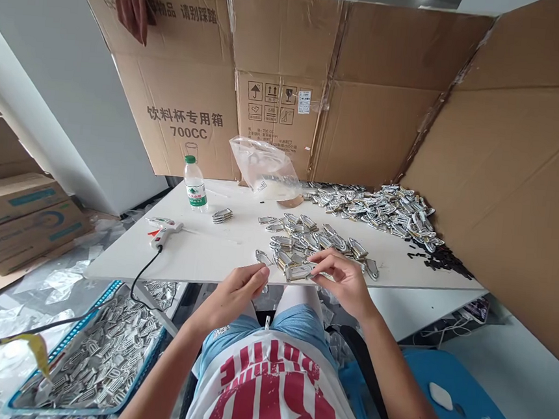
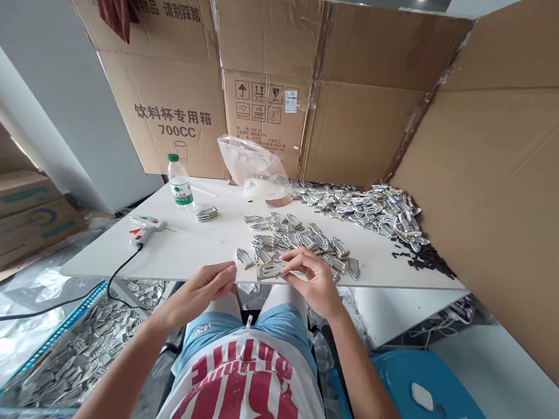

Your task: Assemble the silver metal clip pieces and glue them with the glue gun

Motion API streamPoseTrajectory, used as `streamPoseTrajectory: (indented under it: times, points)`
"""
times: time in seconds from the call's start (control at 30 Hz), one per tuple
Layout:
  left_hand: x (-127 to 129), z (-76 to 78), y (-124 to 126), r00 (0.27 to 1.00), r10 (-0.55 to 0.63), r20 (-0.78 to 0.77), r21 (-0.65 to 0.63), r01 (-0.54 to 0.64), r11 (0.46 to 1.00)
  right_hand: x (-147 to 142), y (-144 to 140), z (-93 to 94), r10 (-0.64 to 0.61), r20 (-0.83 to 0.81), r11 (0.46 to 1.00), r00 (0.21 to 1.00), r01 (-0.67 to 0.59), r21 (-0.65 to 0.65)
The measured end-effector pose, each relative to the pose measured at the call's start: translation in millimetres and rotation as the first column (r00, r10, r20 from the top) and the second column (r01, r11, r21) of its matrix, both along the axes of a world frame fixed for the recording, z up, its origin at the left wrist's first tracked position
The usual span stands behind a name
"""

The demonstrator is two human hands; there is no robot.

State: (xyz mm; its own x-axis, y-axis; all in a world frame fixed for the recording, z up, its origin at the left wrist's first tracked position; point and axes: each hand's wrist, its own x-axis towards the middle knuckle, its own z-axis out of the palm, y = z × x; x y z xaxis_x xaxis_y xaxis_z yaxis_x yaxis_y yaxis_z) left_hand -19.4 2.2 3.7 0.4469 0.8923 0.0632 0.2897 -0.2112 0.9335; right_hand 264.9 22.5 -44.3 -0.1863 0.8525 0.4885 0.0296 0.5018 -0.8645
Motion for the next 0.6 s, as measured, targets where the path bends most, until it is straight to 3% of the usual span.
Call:
streamPoseTrajectory:
  times: [0.33, 0.6]
  points:
    - [-0.7, 0.5, 1.7, 1.000, 0.010, 0.000, -0.007, -0.010, 1.000, -5.0, 0.9, -0.9, -0.075, 0.034, 0.997, 0.997, 0.074, 0.030]
    - [3.9, 0.5, -0.7, 0.991, 0.031, -0.133, -0.025, -0.034, 0.999, -9.7, -4.4, 5.3, -0.091, 0.049, 0.992, 0.995, 0.086, 0.091]
